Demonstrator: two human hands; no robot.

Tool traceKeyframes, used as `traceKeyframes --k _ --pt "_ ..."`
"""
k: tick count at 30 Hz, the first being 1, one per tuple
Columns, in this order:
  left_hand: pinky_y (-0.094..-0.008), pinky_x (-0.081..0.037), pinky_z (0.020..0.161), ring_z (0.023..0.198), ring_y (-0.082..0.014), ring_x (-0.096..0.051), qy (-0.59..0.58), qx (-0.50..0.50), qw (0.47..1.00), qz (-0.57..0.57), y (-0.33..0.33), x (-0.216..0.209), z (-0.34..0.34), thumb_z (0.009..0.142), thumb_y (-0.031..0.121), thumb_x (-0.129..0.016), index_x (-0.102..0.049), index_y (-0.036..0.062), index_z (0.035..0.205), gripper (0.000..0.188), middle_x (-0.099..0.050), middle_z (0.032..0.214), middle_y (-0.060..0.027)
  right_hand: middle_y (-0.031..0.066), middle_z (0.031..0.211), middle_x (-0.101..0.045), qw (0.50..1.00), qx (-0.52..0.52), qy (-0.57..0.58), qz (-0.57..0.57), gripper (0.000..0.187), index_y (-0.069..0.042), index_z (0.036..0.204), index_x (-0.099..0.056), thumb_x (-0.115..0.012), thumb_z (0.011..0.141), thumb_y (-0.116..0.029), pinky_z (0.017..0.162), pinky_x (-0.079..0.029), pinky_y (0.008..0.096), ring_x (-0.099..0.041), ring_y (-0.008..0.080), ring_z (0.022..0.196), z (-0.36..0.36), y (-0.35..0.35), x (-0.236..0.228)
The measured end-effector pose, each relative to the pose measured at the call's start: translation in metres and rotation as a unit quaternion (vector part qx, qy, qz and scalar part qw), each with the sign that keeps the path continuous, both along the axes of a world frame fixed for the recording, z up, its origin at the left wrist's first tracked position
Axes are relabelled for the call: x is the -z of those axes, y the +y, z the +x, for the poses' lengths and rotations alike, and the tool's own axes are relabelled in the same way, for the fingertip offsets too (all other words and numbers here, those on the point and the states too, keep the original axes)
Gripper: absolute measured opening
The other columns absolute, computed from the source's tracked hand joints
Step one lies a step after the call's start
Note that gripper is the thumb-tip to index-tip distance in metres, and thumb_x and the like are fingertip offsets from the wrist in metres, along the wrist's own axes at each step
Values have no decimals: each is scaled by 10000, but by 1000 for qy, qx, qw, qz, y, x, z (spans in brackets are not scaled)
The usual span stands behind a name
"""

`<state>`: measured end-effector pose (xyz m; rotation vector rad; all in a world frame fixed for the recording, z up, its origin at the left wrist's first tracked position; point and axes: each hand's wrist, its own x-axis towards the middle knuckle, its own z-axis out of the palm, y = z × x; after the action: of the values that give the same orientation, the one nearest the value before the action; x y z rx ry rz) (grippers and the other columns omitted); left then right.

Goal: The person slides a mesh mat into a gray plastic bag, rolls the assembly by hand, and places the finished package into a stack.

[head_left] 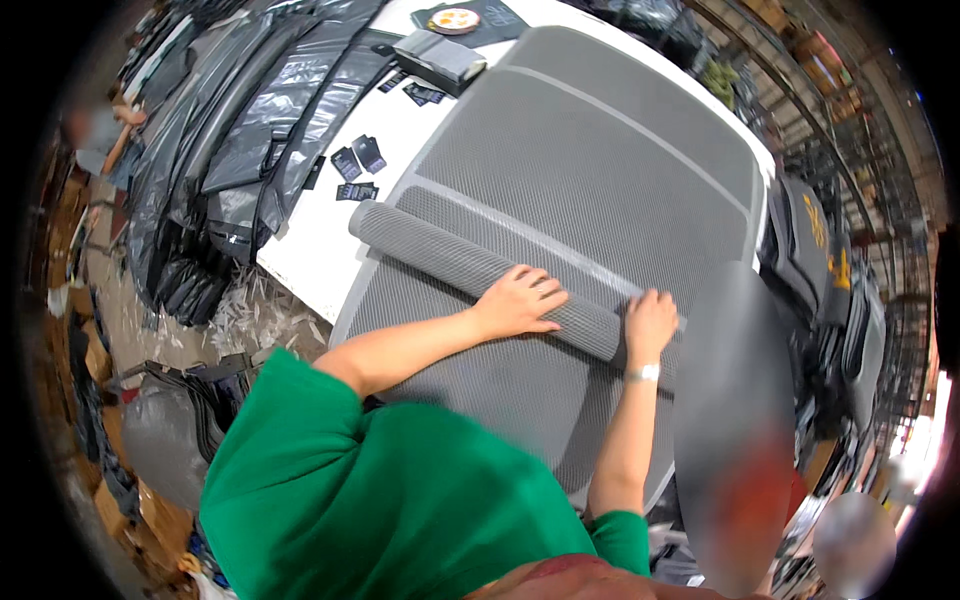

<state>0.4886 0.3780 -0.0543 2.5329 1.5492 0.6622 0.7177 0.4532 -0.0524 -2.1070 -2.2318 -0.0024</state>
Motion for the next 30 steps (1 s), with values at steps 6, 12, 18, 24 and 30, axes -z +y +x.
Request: traceKeyframes --k 6,12,18,24,30 --pt "-369 -433 850 974 -220 -539 -28 4 999 -30 147 14 -27 834 383 -567 -627 110 1007 328 -609 1021 -47 168 983 -610 992 -18 -8 121 360 -52 950 -623 -542 864 -392 755 -472 427 -581 316 889 -47 77 8" --pt "-464 -287 1049 1261 -308 -384 32 30 996 72 108 27 -34 713 491 -685 -337 116 1387 846 -383 1393 -118 146 1003 -614 963 -187 47 189 334 -61 1062 -603 -670 754 -173 784 -482 420 -588 309 911 -20 185 11" --pt "-484 -232 1076 1273 -323 -387 59 6 998 -26 271 2 -68 569 714 -666 -318 121 1411 1086 -386 1403 -167 138 1093 -586 930 -332 -72 138 727 -73 1266 -485 -800 632 -242 862 -458 380 -567 276 1011 -43 155 -22" --pt "-420 -492 694 827 -304 -639 149 79 980 -101 246 -20 -57 561 619 -733 -540 44 1049 778 -658 847 -124 123 794 -641 968 -237 -70 51 421 -70 942 -528 -780 649 -239 650 -482 428 -611 311 760 -32 149 -29" --pt "-450 -497 669 774 -343 -647 107 223 906 -343 -27 -28 -81 564 660 -703 -582 59 1085 804 -646 790 -185 81 658 -597 931 -313 -43 -184 621 -64 1001 -562 -742 609 -510 534 -476 397 -618 255 634 -40 -133 -66"
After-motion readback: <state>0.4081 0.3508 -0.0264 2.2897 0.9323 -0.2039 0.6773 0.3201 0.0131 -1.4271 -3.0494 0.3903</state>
